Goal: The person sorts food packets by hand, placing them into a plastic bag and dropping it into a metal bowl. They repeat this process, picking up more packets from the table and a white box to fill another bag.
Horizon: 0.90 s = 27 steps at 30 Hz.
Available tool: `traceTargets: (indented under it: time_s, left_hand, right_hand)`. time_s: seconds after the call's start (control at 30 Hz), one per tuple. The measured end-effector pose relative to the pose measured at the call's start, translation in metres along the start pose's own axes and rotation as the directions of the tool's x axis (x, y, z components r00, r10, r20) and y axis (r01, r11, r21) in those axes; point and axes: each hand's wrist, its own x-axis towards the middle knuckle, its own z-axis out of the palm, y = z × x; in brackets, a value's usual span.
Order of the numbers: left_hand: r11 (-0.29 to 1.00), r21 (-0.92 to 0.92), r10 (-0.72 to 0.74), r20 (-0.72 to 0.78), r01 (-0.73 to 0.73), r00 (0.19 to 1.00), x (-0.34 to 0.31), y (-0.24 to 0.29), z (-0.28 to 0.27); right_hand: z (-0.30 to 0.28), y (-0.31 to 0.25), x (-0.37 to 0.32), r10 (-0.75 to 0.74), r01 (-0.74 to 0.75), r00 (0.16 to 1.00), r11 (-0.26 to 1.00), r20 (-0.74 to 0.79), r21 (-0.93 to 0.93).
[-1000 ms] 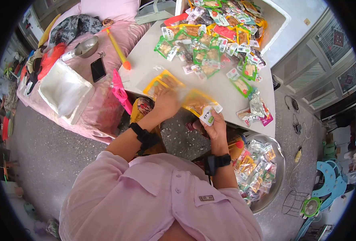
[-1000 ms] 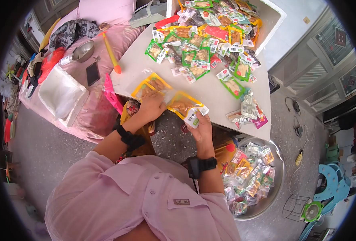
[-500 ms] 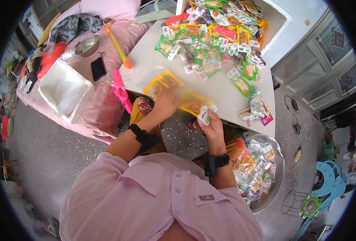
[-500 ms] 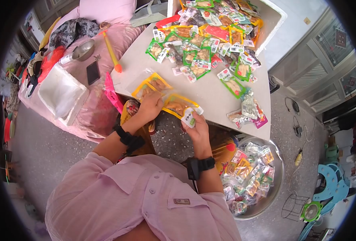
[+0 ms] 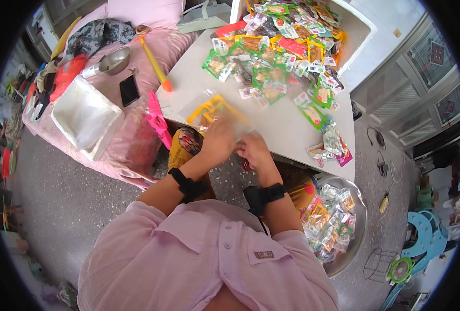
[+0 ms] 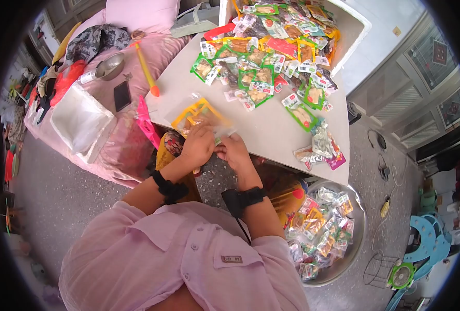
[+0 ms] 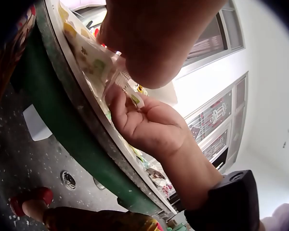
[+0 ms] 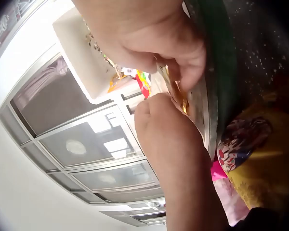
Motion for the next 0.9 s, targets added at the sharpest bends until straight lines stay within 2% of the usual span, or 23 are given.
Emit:
traceTargets:
  time_s: [0.03,0.13,0.23,0.33,0.47,0.53,0.57,0.63,0.67,0.77,0.87,0.9]
  left_hand:
    - [1.0,0.002,0.014,0.002,-0.014,1.0,-0.002,-0.001,-0.001]
    - [1.0,0.004,0.031,0.026,-0.031,0.999,-0.005,-0.001,-0.003]
    - [0.999,-0.012,0.04,0.049,-0.039,0.998,-0.004,0.002,-0.006]
    - [0.999,-0.039,0.03,0.067,-0.027,0.997,-0.004,0.004,-0.007]
    - [0.999,-0.032,0.044,-0.007,-0.044,0.999,-0.006,0.008,-0.015]
    - [0.998,0.012,0.062,0.008,-0.062,0.998,-0.012,0.012,-0.023]
    - [0.997,0.03,0.072,0.018,-0.073,0.997,-0.017,0.013,-0.025]
    - [0.989,0.089,0.114,0.033,-0.116,0.993,-0.027,0.012,-0.026]
    - [0.983,0.119,0.137,0.039,-0.141,0.99,-0.03,0.011,-0.026]
    - [0.967,0.184,0.189,-0.044,-0.178,0.981,-0.036,-0.003,-0.015]
    - [0.966,0.135,0.221,-0.001,-0.219,0.975,-0.038,-0.014,-0.015]
    - [0.971,0.103,0.219,0.0,-0.218,0.976,-0.036,-0.016,-0.018]
  right_hand:
    - [-0.004,-0.002,0.0,0.072,-0.07,0.997,0.984,0.011,-0.166]
    - [-0.002,-0.003,-0.004,-0.001,-0.006,0.998,0.994,-0.061,-0.111]
    - [0.011,-0.007,0.001,-0.025,0.02,0.997,0.997,-0.07,-0.073]
    - [0.018,0.0,0.015,-0.083,0.075,0.995,0.99,-0.059,-0.123]
    - [0.013,-0.004,0.01,-0.221,0.151,0.969,0.881,-0.109,-0.449]
    - [0.002,-0.007,0.003,-0.33,0.177,0.933,0.763,-0.14,-0.621]
    - [-0.008,-0.006,0.005,-0.496,0.263,0.863,0.604,-0.096,-0.752]
    - [-0.025,-0.004,0.011,-0.749,0.328,0.659,0.203,0.07,-0.923]
    - [-0.031,-0.003,0.014,-0.769,0.353,0.617,0.081,0.166,-0.932]
    - [-0.035,-0.009,0.019,-0.639,0.3,0.719,-0.07,0.273,-0.951]
    - [-0.037,-0.008,0.029,-0.548,0.297,0.749,-0.226,0.373,-0.928]
    - [-0.035,-0.01,0.028,-0.536,0.277,0.76,-0.244,0.367,-0.929]
